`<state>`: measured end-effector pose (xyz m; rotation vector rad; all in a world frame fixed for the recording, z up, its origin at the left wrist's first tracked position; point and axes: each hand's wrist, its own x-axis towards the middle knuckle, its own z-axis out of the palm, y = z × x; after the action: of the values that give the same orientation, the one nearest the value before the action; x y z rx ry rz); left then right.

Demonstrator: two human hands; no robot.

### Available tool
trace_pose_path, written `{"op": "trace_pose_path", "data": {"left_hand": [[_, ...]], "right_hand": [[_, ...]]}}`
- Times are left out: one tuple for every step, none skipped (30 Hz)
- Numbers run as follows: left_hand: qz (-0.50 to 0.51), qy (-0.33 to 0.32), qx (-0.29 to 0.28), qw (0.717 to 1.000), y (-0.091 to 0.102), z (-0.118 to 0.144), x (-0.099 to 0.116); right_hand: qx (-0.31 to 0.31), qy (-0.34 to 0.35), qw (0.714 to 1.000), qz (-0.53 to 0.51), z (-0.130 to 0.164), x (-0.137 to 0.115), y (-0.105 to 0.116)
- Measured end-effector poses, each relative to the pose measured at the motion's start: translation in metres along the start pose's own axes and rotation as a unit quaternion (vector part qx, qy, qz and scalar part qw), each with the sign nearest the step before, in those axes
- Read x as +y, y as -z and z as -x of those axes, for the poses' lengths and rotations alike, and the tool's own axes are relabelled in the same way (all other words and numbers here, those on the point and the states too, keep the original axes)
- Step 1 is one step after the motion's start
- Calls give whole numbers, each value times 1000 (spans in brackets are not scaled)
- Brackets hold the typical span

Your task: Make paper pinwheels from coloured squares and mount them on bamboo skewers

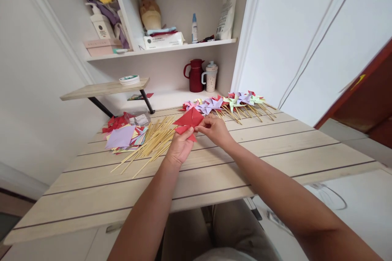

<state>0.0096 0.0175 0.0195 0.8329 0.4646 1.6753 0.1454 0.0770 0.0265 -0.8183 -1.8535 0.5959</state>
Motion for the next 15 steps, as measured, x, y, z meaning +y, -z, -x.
{"op": "trace_pose_path", "data": {"left_hand": [[-1,-2,-2,1000,0,0,0],[-2,-4,-2,1000,0,1,0],[-3,-5,-1,1000,0,1,0],[-5,-5,0,1000,0,1,0],[-8,-4,2,1000,0,0,0],[-10,0,4,1000,1,0,0],[-13,3,7,1000,2,0,0],[-14,5,10,1000,2,0,-1],[-15,5,14,1000,3,-1,-1],[-15,4,18,1000,4,-1,-2],[-14,3,23,1000,4,-2,-2],[-15,2,28,999,5,-2,-3],[-17,2,36,999,5,-3,-3],[-19,2,45,999,6,-4,-3],[-22,2,55,998,7,-4,-3]], "right_hand": [[1,1,1000,1,0,0,0],[1,3,1000,0,0,0,0],[0,3,1000,-1,0,0,0],[-2,3,1000,-3,0,0,1],[-4,2,1000,-5,-1,0,1],[-6,2,1000,-7,-1,0,1],[-6,1,1000,-8,-1,0,1],[-6,0,1000,-9,-1,0,1],[-6,0,1000,-9,-1,0,1],[-5,0,1000,-8,0,0,1],[-5,0,1000,-8,0,-1,0],[-5,0,1000,-7,0,-1,0],[-5,-1,1000,-7,0,-1,0],[-8,-2,1000,-7,1,-1,-1],[-11,-2,1000,-9,1,-2,-1]]}}
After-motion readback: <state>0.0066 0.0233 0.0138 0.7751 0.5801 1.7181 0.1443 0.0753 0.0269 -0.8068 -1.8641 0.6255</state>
